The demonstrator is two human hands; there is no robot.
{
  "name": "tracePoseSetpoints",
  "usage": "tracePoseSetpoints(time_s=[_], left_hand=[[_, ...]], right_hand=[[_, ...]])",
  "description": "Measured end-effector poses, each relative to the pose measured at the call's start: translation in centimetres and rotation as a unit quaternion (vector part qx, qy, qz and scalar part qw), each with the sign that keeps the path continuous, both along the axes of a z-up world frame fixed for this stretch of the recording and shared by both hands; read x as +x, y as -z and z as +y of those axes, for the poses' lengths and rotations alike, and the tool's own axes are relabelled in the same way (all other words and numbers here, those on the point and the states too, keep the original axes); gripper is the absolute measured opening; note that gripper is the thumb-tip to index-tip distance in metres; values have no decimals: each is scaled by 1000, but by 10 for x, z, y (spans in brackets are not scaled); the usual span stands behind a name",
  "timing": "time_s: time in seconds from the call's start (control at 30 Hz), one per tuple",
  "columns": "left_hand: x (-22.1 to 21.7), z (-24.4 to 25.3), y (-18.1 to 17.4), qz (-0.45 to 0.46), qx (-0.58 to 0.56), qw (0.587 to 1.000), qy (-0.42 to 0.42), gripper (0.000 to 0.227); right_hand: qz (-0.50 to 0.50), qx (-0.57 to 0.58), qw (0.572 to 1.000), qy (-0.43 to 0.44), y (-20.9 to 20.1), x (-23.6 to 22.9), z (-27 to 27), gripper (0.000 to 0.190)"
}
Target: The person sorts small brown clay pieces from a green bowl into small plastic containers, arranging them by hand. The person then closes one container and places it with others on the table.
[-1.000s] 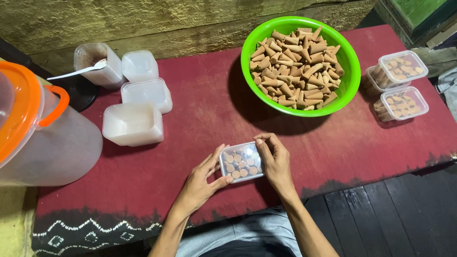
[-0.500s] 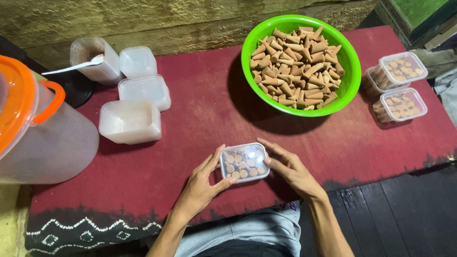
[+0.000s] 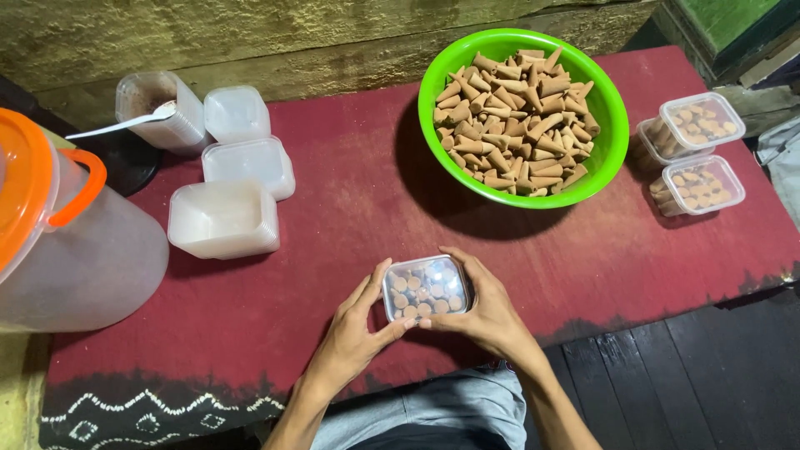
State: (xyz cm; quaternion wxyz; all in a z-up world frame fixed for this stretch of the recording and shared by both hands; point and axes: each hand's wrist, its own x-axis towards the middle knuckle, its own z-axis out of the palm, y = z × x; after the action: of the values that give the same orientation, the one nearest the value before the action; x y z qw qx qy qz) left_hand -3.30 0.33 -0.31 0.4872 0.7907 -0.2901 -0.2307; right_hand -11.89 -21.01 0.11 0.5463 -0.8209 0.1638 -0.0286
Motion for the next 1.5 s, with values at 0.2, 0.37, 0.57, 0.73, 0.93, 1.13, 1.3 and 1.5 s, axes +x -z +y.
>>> tracePoseSetpoints(time_s=[0.2,0.37,0.57,0.73,0.93,1.13,1.3,1.5], left_hand=[[-16,-11,-2,-49,41,998,-11,105],[-10,-4,3,-5,30,1000,-3,100],[3,6,21,211,-142,967,14,88],[4,-17,13,74,-112,989,-61,68],[2,-77,8,151,-67,986,-10,57],[0,-146,37,197,-172,964,45,53],[-4,-190,30,173,-113,974,89,46],[-12,-225,39,211,-114,959,148,56]], right_hand=[[16,165,983,-84,-15,-5,-15,102],[26,273,958,-82,-7,-19,-32,85],[15,242,970,5,12,-42,-37,44],[9,223,973,57,21,-50,-45,24],[-13,197,965,173,36,-62,-75,23],[-155,142,936,282,28,-89,-104,28],[-155,112,923,333,27,-106,-131,41],[-128,142,911,367,26,-113,-153,49]])
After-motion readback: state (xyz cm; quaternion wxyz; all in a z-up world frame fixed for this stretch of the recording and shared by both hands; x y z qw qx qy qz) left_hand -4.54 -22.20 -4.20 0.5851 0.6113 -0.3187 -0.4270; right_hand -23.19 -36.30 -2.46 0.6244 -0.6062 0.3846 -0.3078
